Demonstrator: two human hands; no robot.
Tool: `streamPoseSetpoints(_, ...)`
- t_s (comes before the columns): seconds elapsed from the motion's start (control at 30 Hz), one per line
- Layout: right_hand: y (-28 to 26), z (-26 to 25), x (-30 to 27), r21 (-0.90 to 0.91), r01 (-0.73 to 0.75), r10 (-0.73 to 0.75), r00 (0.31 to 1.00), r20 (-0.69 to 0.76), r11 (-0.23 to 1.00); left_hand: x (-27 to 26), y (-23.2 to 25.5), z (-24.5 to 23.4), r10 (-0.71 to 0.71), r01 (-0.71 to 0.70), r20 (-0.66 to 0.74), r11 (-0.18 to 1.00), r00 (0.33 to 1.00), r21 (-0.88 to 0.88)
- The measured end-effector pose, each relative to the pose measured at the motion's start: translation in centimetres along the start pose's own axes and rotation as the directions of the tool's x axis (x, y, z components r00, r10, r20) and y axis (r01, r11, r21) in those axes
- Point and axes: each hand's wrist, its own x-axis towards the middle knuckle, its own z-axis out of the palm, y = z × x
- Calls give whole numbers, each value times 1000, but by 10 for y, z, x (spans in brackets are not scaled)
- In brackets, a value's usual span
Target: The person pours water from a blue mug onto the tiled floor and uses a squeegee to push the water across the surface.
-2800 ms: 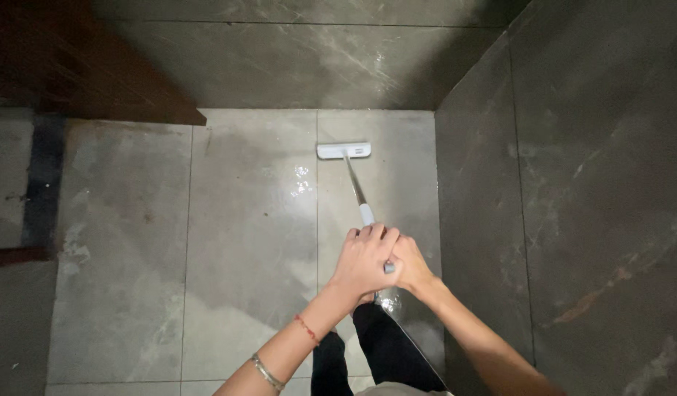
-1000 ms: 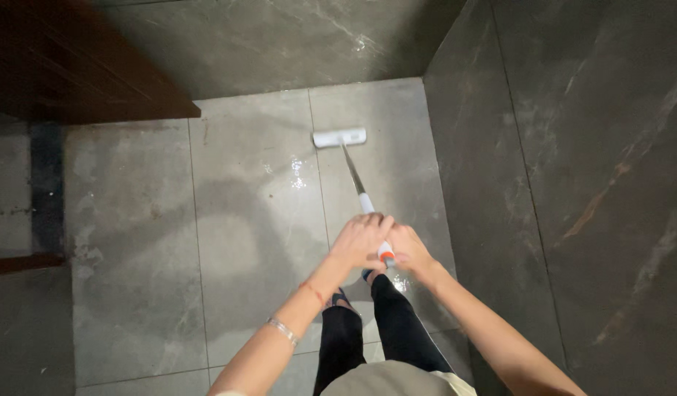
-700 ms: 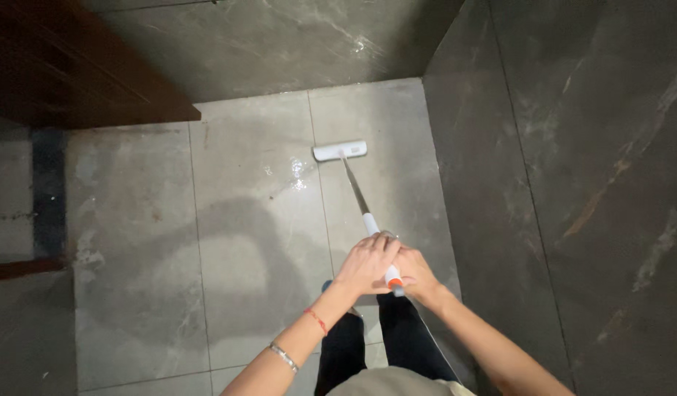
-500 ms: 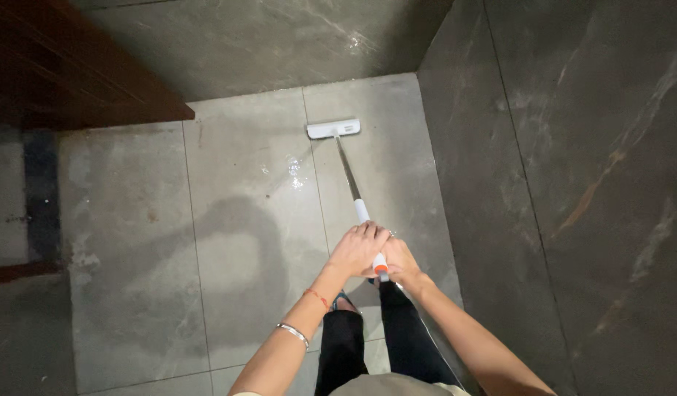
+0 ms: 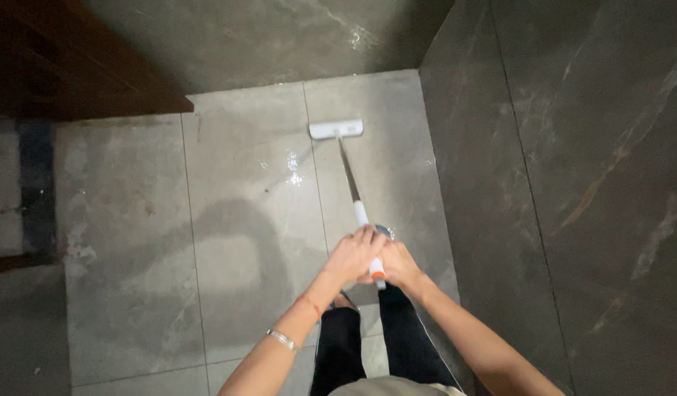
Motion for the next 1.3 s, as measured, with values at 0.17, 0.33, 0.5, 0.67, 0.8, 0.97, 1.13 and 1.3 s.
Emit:
streamPoseSetpoints(0.17,-6,-27,29,19,48,-47,998,-35,999,24,-4,-27,-108,105,-19,986,994,-126)
streamPoseSetpoints(0.33,-28,-77,10,-12,-3,3,999,53,1000,43,30,-80,-129,158,215,980,968,-125)
streamPoseSetpoints(0.5,-18,-68,11,-30,1,1,998,62,1000,43,22,-74,-108,135,184,981,977,-141)
streamPoseSetpoints(0.67,-10,-39,43,-21,-63,65,993,100,998,33,-12,-35,-100,101,14,987,995,-128)
streamPoseSetpoints(0.8,-32,-47,56,64,-51,49,998,28,997,28,-22,-46,-83,81,-18,992,996,-100)
streamPoseSetpoints(0.97,-49,-70,36,-35,-29,31,998,55,999,31,-3,-84,-124,146,173,982,977,-119)
streamPoseSetpoints(1.13,-41,-50,21,17,-35,34,995,98,999,16,7,-62,-83,89,50,988,995,-127)
streamPoseSetpoints(1.3,-28,-20,31,3,82,-82,995,-48,997,8,-5,-40,-114,120,60,986,992,-115)
